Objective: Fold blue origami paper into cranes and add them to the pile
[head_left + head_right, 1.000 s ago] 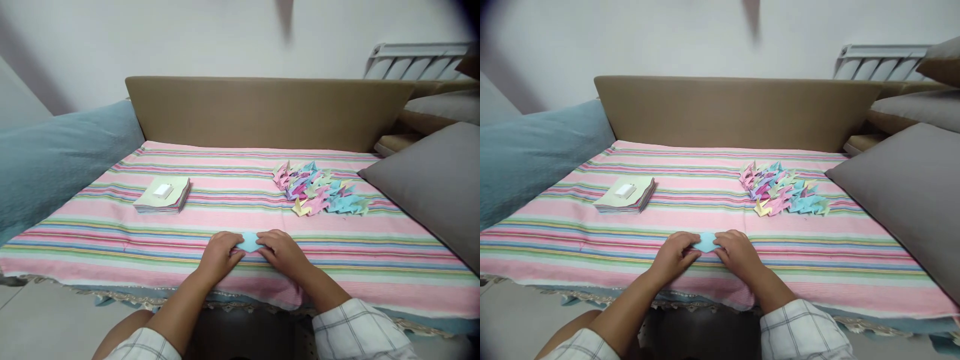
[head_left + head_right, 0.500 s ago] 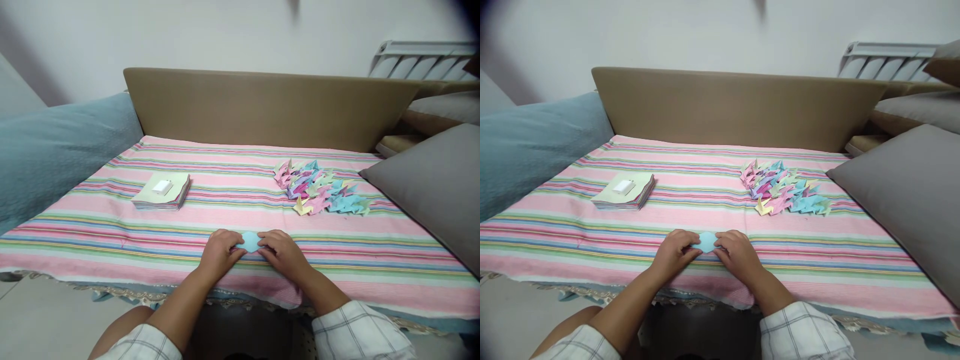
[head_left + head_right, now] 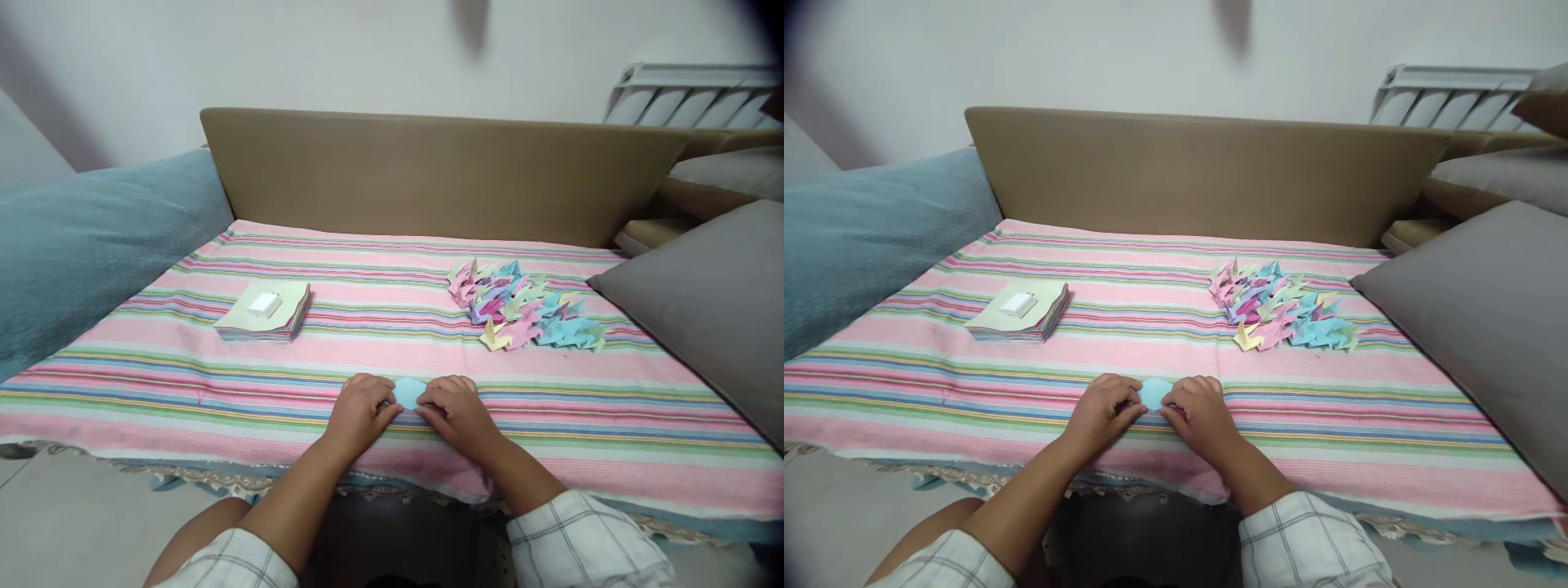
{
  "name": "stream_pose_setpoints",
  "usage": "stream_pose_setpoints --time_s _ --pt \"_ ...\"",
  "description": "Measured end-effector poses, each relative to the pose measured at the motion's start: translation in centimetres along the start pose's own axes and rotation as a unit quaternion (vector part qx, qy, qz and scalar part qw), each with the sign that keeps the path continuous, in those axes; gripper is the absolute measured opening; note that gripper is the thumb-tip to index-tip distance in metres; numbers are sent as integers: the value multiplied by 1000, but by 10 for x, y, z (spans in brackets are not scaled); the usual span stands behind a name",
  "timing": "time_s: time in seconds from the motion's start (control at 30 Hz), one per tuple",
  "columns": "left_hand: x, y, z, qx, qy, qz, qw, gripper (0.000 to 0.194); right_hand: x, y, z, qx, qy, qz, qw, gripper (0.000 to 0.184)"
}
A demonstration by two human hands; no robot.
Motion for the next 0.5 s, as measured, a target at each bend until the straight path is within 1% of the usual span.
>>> stream_pose_setpoints --time_s 0.2,0.5 --pt "0 0 0 -1 -2 6 1000 9 0 0 1 15 -18 20 1000 12" --pt "-2 1 0 -1 1 6 1000 9 0 0 2 17 -27 21 999 13"
Point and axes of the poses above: each hand's wrist, its own z-axis towards the middle knuckle, its own y-axis out of the back of the hand, x = y × z, the point moved 3 cm from there along z, towards the middle knuckle, and after that the axes turned 4 degrees about x, right-handed, at the moved point
